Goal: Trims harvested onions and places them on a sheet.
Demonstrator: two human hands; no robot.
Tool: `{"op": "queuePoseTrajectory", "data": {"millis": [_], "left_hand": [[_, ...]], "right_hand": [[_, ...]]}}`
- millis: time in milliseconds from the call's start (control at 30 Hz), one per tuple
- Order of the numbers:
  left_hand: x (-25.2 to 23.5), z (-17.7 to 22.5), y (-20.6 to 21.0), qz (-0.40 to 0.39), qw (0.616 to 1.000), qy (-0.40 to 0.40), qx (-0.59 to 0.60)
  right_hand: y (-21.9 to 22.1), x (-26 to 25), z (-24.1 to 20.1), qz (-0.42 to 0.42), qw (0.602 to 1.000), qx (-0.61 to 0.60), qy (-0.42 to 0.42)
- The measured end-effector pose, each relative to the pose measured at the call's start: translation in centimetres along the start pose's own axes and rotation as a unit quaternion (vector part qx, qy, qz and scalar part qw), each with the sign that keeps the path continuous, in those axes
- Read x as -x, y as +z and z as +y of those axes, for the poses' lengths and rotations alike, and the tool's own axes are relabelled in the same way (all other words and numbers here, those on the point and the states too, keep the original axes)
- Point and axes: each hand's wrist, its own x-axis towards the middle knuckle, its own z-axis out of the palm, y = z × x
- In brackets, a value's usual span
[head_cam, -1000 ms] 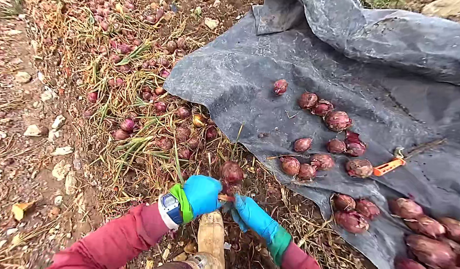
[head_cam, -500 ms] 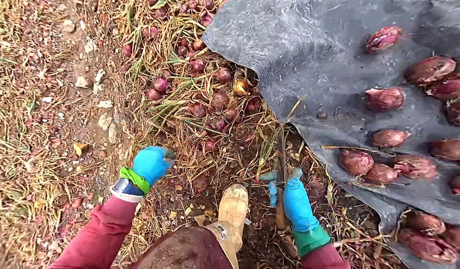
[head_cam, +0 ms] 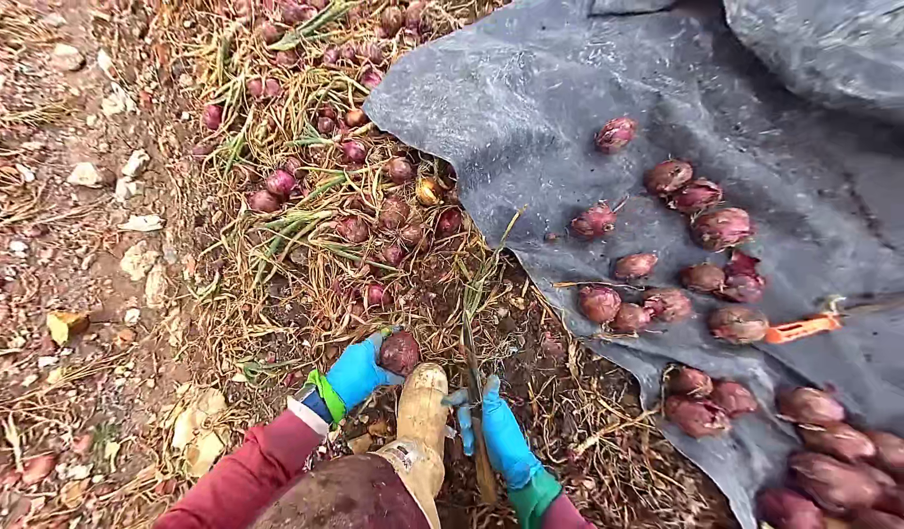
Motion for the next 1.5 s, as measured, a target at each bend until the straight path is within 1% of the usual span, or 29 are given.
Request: {"op": "queuePoseTrajectory", "data": {"millis": [67, 133, 167, 233, 300, 367, 400, 467, 500, 533, 567, 600, 633, 667, 700, 733, 767, 833, 900, 967, 1000, 1100, 1167, 1233, 1300, 1367, 1400, 1433, 1500], "left_hand": [[0.2, 5.0, -1.4, -0.057, 0.994, 0.048, -0.083], [0.0, 8.8, -2.6, -0.121, 0.970, 0.109, -0.180], [-0.3, 10.0, -3.3, -0.154, 0.956, 0.130, -0.212], [-1.4, 11.8, -5.3, -0.206, 0.936, 0.154, -0.241], [-2.9, 12.8, -7.6, -0.240, 0.920, 0.159, -0.267], [-4.2, 12.9, -9.2, -0.206, 0.908, 0.172, -0.322], [-4.5, 12.8, -9.7, -0.174, 0.915, 0.162, -0.327], [-4.9, 12.4, -9.8, -0.101, 0.950, 0.126, -0.266], [-4.7, 12.3, -9.5, -0.070, 0.964, 0.113, -0.229], [-4.1, 12.4, -8.9, -0.052, 0.970, 0.113, -0.211], [-3.1, 12.8, -8.0, -0.059, 0.964, 0.127, -0.228], [-1.9, 13.6, -7.0, -0.090, 0.946, 0.145, -0.274], [-0.7, 14.4, -5.9, -0.130, 0.923, 0.167, -0.322], [0.1, 15.1, -4.6, -0.165, 0.902, 0.188, -0.351], [0.5, 15.6, -3.9, -0.181, 0.894, 0.199, -0.359], [0.2, 15.7, -3.7, -0.161, 0.898, 0.201, -0.358], [-0.8, 15.8, -4.3, -0.118, 0.913, 0.183, -0.346], [-3.9, 15.7, -7.5, -0.005, 0.950, 0.110, -0.293], [-7.5, 14.8, -10.8, 0.115, 0.970, 0.048, -0.210], [-11.7, 14.1, -12.8, 0.208, 0.963, 0.007, -0.174], [-14.3, 13.7, -13.3, 0.220, 0.959, -0.018, -0.179], [-21.6, 11.4, -13.3, 0.212, 0.959, -0.091, -0.167], [-23.6, 10.5, -13.6, 0.216, 0.958, -0.105, -0.156], [-23.0, 9.9, -13.5, 0.199, 0.961, -0.065, -0.180], [-19.9, 10.3, -12.6, 0.169, 0.964, 0.030, -0.204], [-14.2, 11.4, -9.7, 0.104, 0.964, 0.132, -0.205], [-11.5, 11.9, -7.9, 0.055, 0.965, 0.162, -0.196], [-9.2, 12.4, -6.4, 0.001, 0.968, 0.172, -0.185], [-6.2, 13.1, -4.7, -0.105, 0.968, 0.157, -0.164]], "right_hand": [[0.4, -0.9, -1.5, -0.049, 0.997, 0.008, -0.055], [1.1, -1.8, -4.8, -0.031, 0.993, 0.023, -0.112], [1.2, -2.0, -6.5, -0.010, 0.989, 0.038, -0.142], [0.9, -2.6, -9.4, 0.030, 0.978, 0.112, -0.175], [0.5, -3.4, -11.4, 0.026, 0.971, 0.185, -0.152], [-0.3, -4.3, -12.3, 0.000, 0.970, 0.207, -0.124], [-0.7, -4.7, -12.1, -0.003, 0.974, 0.188, -0.124], [-1.4, -5.5, -10.8, 0.019, 0.983, 0.125, -0.135], [-1.4, -5.7, -10.1, 0.032, 0.984, 0.119, -0.126], [-1.4, -5.7, -9.5, 0.023, 0.984, 0.145, -0.097], [-1.2, -5.5, -9.1, -0.011, 0.980, 0.192, -0.061], [-1.0, -5.3, -8.9, -0.055, 0.970, 0.234, -0.044], [-0.6, -5.0, -9.0, -0.081, 0.961, 0.262, -0.046], [-0.2, -4.5, -9.3, -0.085, 0.956, 0.272, -0.061], [-0.1, -4.0, -9.6, -0.073, 0.956, 0.272, -0.082], [-0.1, -3.6, -9.9, -0.042, 0.961, 0.253, -0.106], [-0.4, -3.3, -10.4, -0.003, 0.968, 0.211, -0.138], [-1.3, -3.3, -11.2, 0.076, 0.971, 0.088, -0.208], [-2.7, -3.0, -12.1, 0.129, 0.967, 0.036, -0.218], [-3.5, -2.8, -11.6, 0.134, 0.972, 0.046, -0.189], [-3.5, -2.9, -10.6, 0.127, 0.975, 0.054, -0.175], [-3.1, -3.6, -7.5, 0.113, 0.983, 0.045, -0.137], [-2.6, -4.4, -6.2, 0.119, 0.986, 0.017, -0.111], [-1.9, -5.1, -5.3, 0.114, 0.991, -0.017, -0.074], [-1.1, -6.5, -5.1, 0.078, 0.995, -0.041, -0.053], [-0.2, -7.3, -5.1, 0.019, 0.994, -0.047, -0.092], [0.2, -7.5, -5.5, -0.003, 0.991, -0.046, -0.128], [0.5, -7.7, -6.1, -0.006, 0.986, -0.035, -0.163], [0.5, -7.4, -7.2, 0.034, 0.978, 0.017, -0.207]]}}
